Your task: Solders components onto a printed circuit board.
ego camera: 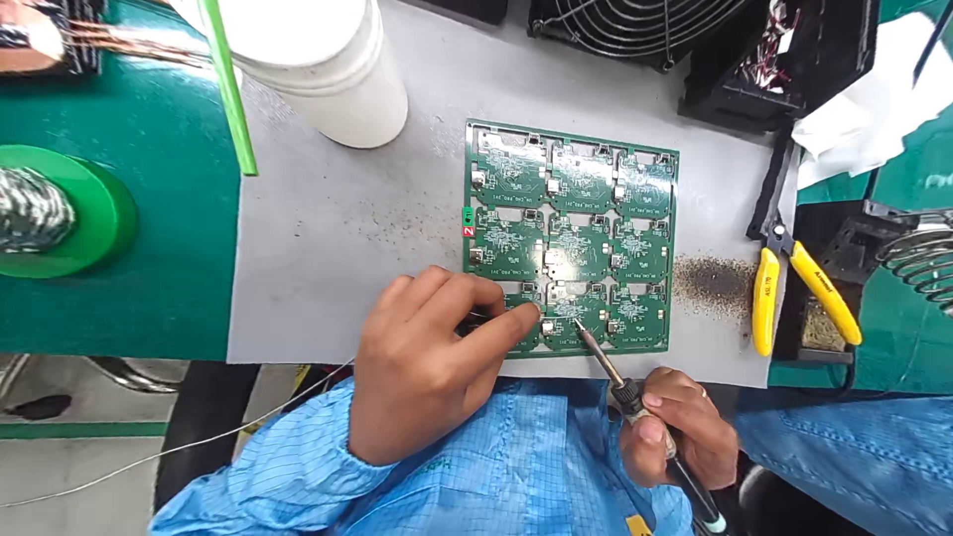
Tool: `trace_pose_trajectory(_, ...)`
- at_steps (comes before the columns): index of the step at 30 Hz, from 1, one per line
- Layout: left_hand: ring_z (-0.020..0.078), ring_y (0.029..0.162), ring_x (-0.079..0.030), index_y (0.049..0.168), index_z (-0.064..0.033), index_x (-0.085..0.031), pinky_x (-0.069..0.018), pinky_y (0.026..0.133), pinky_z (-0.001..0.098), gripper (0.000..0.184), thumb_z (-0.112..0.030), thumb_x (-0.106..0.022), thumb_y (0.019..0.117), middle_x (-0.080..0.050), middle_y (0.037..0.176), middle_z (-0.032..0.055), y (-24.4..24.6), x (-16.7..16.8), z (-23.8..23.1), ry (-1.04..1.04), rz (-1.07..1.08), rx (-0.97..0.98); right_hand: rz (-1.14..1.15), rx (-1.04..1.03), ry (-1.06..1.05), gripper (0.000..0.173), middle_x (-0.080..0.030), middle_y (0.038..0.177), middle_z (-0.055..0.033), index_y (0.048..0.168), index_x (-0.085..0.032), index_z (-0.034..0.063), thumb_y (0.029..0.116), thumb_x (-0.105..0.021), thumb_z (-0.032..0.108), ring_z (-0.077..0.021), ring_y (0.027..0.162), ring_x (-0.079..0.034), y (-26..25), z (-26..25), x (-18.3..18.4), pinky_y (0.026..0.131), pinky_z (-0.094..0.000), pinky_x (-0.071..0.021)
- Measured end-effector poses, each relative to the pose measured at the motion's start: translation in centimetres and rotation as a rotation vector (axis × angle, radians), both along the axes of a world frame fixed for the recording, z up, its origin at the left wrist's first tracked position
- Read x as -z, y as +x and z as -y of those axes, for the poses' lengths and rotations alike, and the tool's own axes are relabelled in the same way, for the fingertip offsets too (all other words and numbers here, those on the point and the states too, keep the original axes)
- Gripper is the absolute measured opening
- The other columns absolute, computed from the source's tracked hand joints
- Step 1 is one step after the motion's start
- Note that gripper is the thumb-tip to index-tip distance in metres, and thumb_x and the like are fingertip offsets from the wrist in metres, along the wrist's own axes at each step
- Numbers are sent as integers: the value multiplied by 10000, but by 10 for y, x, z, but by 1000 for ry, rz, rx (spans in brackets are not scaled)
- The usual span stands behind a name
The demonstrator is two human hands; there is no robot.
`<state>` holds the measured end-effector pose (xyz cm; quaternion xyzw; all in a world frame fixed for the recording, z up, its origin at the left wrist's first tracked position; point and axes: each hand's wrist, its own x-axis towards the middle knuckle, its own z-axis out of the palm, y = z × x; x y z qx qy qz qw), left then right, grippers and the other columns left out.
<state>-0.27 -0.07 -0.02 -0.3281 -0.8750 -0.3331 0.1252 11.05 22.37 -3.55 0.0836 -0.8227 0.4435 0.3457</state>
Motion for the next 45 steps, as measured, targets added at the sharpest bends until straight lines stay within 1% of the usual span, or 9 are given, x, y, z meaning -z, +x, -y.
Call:
trace_pose_trajectory(13, 207, 793, -563, 1081, -215, -778, -371, 709, 349, 273, -153, -516, 1032, -665, 879, 81, 0, 0, -1, -6, 2, -1, -9, -2, -1, 183, -581, 843, 48, 1032, -602, 134, 1024, -551, 310, -12, 750, -573, -1, 0, 1, 680, -135, -458)
trace_pose_trajectory(18, 199, 788, -551, 1091, -211, -773, -360, 708, 345, 270, -157, -514, 1039, -652, 864, 73, 0, 0, -1, 5, -5, -9, -2, -2, 2, 172, -575, 840, 49, 1034, -598, 141, 1025, -546, 305, -15, 748, -571, 0, -1, 0, 688, -139, -461)
trace_pose_trajectory(29, 199, 797, -554, 1094, -207, -771, -364, 717, 346, 259, -158, -522, 1039, -656, 868, 72, 1, 1, -1, 22, 0, -17, 18, -11, 6, 173, -569, 837, 49, 1028, -595, 143, 1023, -545, 308, -14, 747, -571, 0, -1, -1, 690, -139, -465)
trace_pose_trajectory(39, 196, 794, -553, 1092, -209, -770, -361, 714, 344, 259, -158, -522, 1039, -658, 868, 71, 1, 1, 0, 24, -3, -18, 8, -7, 10, 177, -555, 818, 43, 1012, -592, 139, 1020, -548, 310, -20, 724, -559, -1, -1, 0, 666, -138, -452)
trace_pose_trajectory(45, 200, 798, -558, 1094, -207, -770, -367, 717, 350, 253, -165, -526, 1041, -662, 874, 73, 1, 1, 0, 25, 0, -16, 14, -12, 24, 178, -565, 830, 46, 1022, -593, 139, 1022, -542, 310, -20, 742, -567, 0, -2, -1, 679, -140, -458)
